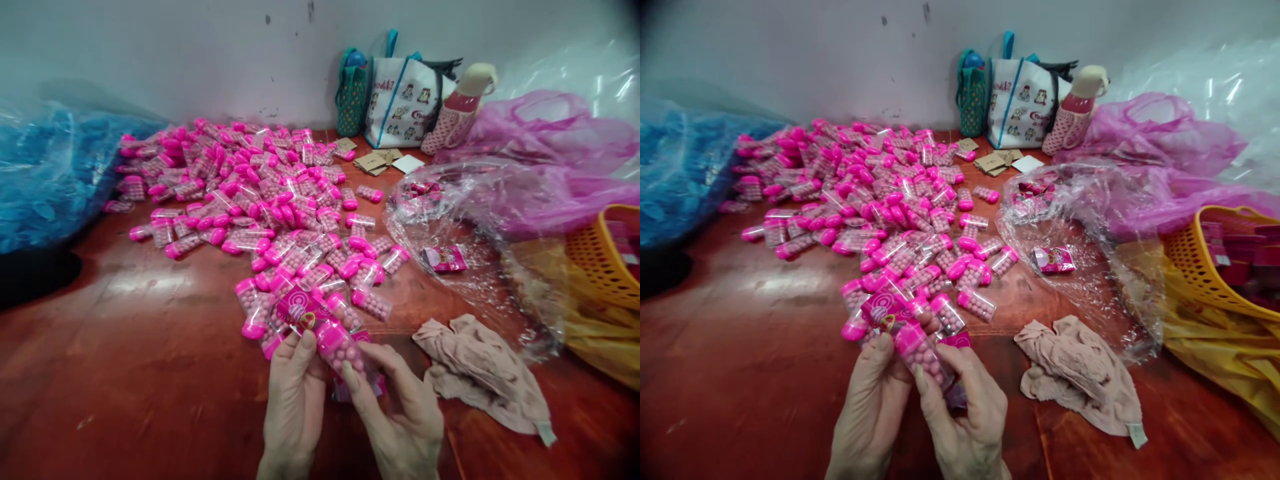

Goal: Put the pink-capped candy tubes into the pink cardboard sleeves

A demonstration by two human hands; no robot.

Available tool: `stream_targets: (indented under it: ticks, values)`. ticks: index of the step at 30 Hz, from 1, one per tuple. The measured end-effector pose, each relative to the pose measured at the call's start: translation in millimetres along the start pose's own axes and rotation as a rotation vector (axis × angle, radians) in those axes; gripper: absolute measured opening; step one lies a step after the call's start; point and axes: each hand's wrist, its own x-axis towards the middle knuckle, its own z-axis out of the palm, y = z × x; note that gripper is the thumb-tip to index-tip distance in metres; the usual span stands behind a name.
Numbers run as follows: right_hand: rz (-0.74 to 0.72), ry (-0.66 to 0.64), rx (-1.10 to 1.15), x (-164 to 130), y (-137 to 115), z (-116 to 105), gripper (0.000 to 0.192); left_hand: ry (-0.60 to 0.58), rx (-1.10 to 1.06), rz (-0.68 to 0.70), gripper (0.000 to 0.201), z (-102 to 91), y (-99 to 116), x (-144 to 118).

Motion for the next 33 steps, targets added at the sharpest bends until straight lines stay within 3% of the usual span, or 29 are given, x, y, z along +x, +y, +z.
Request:
stream_targets:
  ticks: [6,10,15,24,26,30,33]
  values:
    - [0.138,0.061,0.139,-6,5,6,0.018,0.014,-0.101,-0.237,0.030,-2.1,1,0]
    - [0.239,0.040,0.219,-6,3,7,0.015,-0.092,-0.016,-0.157,0.031,-13.3,-1,4]
    - [0.073,0.026,0.082,-12,5,8,0.024,-0.118,0.020,0.031,0.028,-22.1,-6,4]
    - [-0.057,0.044,0.024,-15,13,9,0.036,-0.274,0.027,-0.138,0.031,-13.9,3,8]
    - [0.014,0.010,0.111,-10,12,8,0.029,-0.295,0.022,-0.143,0.031,-16.5,2,11]
    - [0.290,-0.078,0.262,-4,9,7,0.008,-0.296,0.018,-0.056,0.028,-18.5,-1,12]
    - [0.279,-0.103,0.191,-3,6,7,0.006,-0.248,0.020,-0.039,0.025,-15.3,-2,10]
